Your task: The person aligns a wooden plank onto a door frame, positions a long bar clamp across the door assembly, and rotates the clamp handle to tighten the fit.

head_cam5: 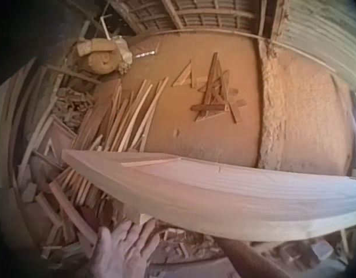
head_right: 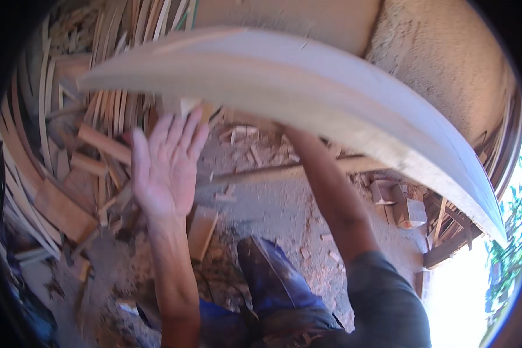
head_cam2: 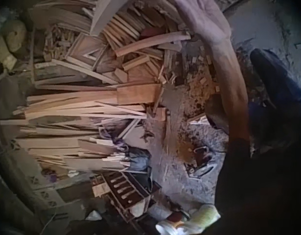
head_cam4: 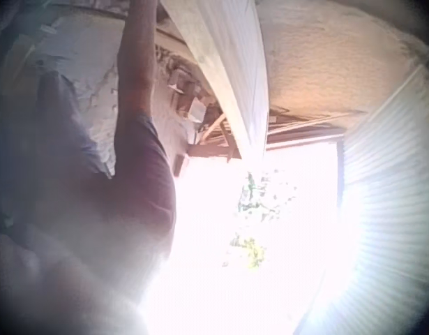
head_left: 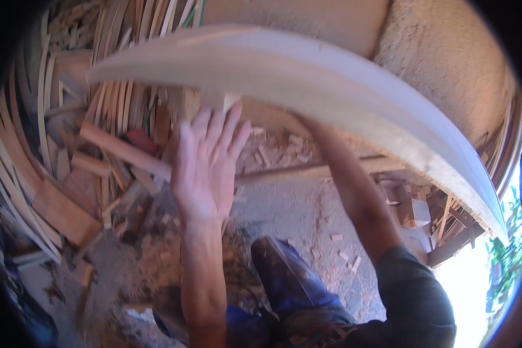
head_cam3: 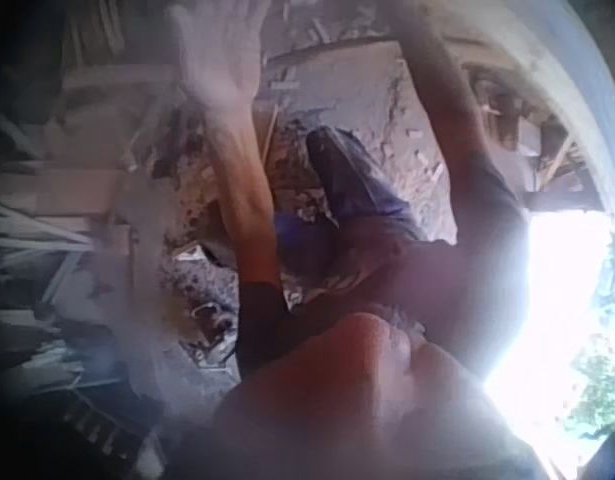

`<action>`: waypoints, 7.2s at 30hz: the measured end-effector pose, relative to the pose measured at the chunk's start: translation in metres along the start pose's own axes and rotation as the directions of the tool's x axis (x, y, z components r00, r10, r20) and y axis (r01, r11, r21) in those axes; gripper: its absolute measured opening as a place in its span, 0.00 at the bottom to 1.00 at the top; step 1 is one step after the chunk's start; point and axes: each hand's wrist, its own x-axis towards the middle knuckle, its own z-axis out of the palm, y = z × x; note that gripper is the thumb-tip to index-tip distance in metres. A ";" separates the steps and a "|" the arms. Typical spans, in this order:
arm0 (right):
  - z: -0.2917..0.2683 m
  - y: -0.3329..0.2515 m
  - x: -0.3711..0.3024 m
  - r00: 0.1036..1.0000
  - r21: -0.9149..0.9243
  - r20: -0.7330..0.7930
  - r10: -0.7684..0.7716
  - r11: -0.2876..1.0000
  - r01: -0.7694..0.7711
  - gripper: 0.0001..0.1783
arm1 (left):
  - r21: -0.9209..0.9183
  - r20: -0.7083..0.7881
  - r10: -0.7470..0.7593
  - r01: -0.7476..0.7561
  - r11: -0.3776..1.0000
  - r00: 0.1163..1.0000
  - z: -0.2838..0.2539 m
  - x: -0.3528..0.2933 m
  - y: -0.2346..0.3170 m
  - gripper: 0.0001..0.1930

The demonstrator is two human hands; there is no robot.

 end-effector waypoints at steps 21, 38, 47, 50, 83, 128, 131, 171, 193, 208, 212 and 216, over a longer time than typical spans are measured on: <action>-0.130 -0.046 -0.134 0.899 0.572 0.437 0.012 0.768 -0.288 0.20 | 0.634 -0.765 0.225 0.641 0.434 0.604 0.117 -0.016 0.028 0.31; -0.551 0.147 -0.359 -0.709 0.167 0.130 0.693 -0.720 -0.673 0.22 | 0.664 -0.405 -0.804 -0.465 -0.586 0.435 0.256 0.138 -0.245 0.50; -0.518 0.356 -0.507 -0.619 0.570 -0.785 -0.032 -0.429 -0.701 0.23 | 0.718 -0.469 -0.832 -0.419 -0.555 0.298 0.251 0.116 -0.298 0.55; -0.425 0.302 -0.374 -0.773 0.897 0.148 0.617 -0.413 -0.157 0.23 | 0.545 -0.592 -0.711 -0.461 -0.700 0.380 0.244 0.154 -0.235 0.53; -0.037 0.335 0.352 0.400 0.528 0.824 0.400 -0.290 -0.798 0.30 | 0.563 -0.102 -0.277 -0.174 -0.808 0.955 0.075 0.289 -0.151 0.36; -0.541 0.343 0.046 0.338 0.526 -0.141 0.930 0.360 -0.770 0.21 | 0.368 0.175 -0.669 0.582 0.725 0.722 0.530 0.310 -0.363 0.51; -0.611 0.345 -0.019 0.619 0.131 -0.224 0.753 0.653 -0.746 0.24 | 0.332 0.213 -0.757 0.683 0.651 0.618 0.606 0.230 -0.414 0.47; -0.932 0.671 -0.624 -0.594 0.679 0.419 0.687 -0.671 -0.297 0.23 | 0.974 0.203 -0.878 -0.180 0.136 0.433 0.734 -0.283 -0.911 0.36; -0.923 0.805 -0.615 0.033 -0.225 0.486 0.873 0.162 -0.961 0.31 | 0.756 0.207 -0.860 -0.634 -0.163 0.467 0.727 -0.339 -0.973 0.34; -0.883 0.819 -0.634 0.122 -0.217 0.417 0.901 0.229 -0.949 0.26 | 0.726 0.106 -0.858 -0.629 -0.279 0.503 0.743 -0.342 -0.987 0.31; -0.885 0.817 -0.633 0.120 -0.237 0.408 0.905 0.232 -0.944 0.26 | 0.754 0.097 -0.858 -0.600 -0.268 0.505 0.747 -0.342 -0.987 0.31; -0.882 0.820 -0.625 0.144 -0.204 0.402 0.904 0.242 -0.949 0.27 | 0.716 0.130 -0.851 -0.642 -0.275 0.509 0.741 -0.333 -0.983 0.31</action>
